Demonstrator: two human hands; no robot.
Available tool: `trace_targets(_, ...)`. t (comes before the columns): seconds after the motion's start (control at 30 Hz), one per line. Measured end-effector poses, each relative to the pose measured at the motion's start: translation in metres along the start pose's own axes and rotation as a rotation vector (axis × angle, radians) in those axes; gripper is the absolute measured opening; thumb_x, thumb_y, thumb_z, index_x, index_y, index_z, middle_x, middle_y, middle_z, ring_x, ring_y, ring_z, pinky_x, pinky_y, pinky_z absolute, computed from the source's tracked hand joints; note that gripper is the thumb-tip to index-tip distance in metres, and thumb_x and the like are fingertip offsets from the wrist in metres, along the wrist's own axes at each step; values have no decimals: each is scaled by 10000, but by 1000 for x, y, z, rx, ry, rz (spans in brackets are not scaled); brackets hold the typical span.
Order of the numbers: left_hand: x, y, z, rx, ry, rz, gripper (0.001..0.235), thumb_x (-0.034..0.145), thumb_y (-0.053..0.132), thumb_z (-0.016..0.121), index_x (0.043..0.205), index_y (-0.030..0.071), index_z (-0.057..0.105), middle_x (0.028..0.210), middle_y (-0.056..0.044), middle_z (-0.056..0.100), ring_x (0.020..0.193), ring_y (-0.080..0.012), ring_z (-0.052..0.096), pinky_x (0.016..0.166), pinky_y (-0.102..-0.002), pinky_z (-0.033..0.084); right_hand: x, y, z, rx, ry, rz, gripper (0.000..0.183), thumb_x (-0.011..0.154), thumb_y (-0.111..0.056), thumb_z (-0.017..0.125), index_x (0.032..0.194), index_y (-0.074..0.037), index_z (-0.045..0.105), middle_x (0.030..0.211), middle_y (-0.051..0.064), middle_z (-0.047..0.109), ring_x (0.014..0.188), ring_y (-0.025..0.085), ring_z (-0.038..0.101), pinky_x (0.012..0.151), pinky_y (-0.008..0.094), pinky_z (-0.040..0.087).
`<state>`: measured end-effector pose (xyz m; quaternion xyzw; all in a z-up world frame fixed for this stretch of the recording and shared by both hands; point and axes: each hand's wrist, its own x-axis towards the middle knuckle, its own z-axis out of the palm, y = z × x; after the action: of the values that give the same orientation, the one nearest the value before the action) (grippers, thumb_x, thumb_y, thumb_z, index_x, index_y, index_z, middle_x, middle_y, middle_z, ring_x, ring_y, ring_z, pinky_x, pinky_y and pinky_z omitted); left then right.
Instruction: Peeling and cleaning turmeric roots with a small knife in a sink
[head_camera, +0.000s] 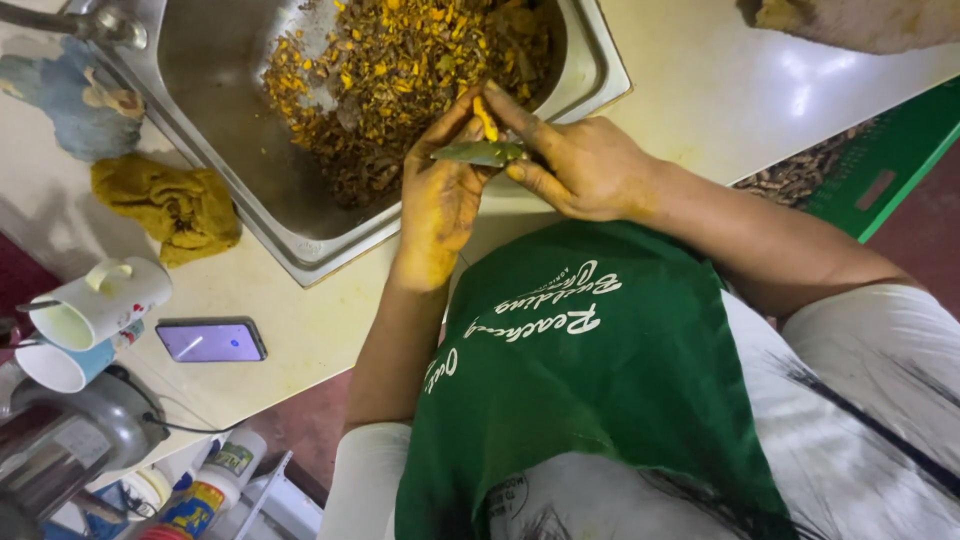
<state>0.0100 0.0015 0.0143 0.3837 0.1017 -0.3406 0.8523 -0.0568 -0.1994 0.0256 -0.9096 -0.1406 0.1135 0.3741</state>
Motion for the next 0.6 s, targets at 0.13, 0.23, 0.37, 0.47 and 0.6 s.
trace_targets(0.13, 3, -8, -14, -22, 13, 12, 447, 962, -35, 688, 1396, -68, 587, 1474, -231, 570, 1319, -349, 611, 1089, -453, 551, 1, -3, -1, -6, 1, -18, 719, 1113, -408, 445, 1670, -89, 121, 893, 226, 703, 579, 431, 638, 576, 561, 519)
trace_targets(0.23, -1, -4, -9, -24, -85, -7, 411, 1023, 44, 696, 1412, -34, 592, 1496, -196, 566, 1336, -314, 612, 1095, -453, 555, 0, -1, 0, -9, 16, -20, 716, 1120, -410, 415, 1664, -41, 134, 683, 178, 609, 526, 376, 617, 552, 533, 521)
trace_targets(0.37, -2, -6, -12, -38, -39, -37, 445, 1019, 37, 654, 1443, -49, 549, 1539, -212, 521, 1347, -313, 599, 1058, -436, 574, 0, -3, -2, 18, 55, -77, 696, 1117, -382, 426, 1651, -58, 118, 1164, 212, 654, 544, 374, 633, 536, 518, 521)
trace_targets(0.47, -3, -4, -9, -39, -44, -34, 432, 1011, 41, 669, 1425, -35, 577, 1520, -208, 544, 1312, -320, 624, 1007, -437, 600, -1, -3, -1, 2, 31, -57, 704, 1108, -376, 448, 1652, -74, 118, 1166, 213, 664, 547, 401, 631, 535, 534, 514)
trace_targets(0.6, -3, -4, -8, -16, 4, -23, 449, 974, 41, 721, 1398, -37, 597, 1492, -219, 564, 1309, -330, 627, 1037, -417, 581, 1, -3, 1, -19, -26, -2, 713, 1101, -400, 436, 1669, -76, 151, 731, 207, 649, 546, 432, 617, 561, 559, 501)
